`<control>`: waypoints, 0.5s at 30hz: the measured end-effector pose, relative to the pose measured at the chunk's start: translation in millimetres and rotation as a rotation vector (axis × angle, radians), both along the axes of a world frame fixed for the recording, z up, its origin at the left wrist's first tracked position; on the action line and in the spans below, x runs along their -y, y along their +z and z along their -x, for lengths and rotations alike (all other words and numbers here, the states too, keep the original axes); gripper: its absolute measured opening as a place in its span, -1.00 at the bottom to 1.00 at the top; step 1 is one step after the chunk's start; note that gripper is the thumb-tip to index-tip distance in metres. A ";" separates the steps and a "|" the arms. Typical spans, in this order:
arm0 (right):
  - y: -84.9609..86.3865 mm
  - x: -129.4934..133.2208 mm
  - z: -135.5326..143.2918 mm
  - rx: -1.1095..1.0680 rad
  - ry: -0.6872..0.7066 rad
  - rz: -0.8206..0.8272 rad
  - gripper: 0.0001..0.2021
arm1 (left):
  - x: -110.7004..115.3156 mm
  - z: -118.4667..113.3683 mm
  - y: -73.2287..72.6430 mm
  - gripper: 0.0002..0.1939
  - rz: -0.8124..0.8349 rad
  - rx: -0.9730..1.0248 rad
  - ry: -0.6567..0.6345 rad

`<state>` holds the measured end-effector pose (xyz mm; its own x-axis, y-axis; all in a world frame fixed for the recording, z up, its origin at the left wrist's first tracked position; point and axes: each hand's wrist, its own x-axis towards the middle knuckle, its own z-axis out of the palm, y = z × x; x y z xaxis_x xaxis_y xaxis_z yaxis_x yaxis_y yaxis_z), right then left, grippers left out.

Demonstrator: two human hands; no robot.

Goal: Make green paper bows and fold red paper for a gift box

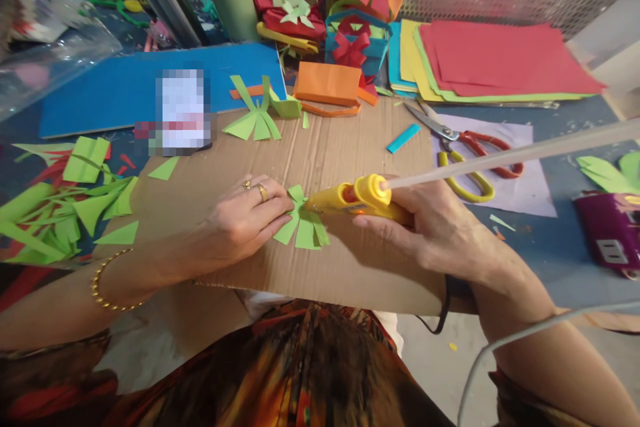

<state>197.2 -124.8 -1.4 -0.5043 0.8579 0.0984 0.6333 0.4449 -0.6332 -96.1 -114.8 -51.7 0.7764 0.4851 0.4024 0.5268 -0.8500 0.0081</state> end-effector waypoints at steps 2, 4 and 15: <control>0.7 -0.4 3.1 -0.009 0.009 -0.003 -0.38 | 0.1 0.0 -0.2 -0.78 0.004 0.006 0.000; 1.7 -1.0 5.0 -0.011 0.021 -0.022 -0.40 | -0.1 0.1 -0.2 -0.78 0.014 0.003 -0.001; 3.0 0.1 1.3 -0.021 0.010 -0.019 -0.49 | -0.2 -1.8 0.3 -0.78 0.025 0.034 -0.013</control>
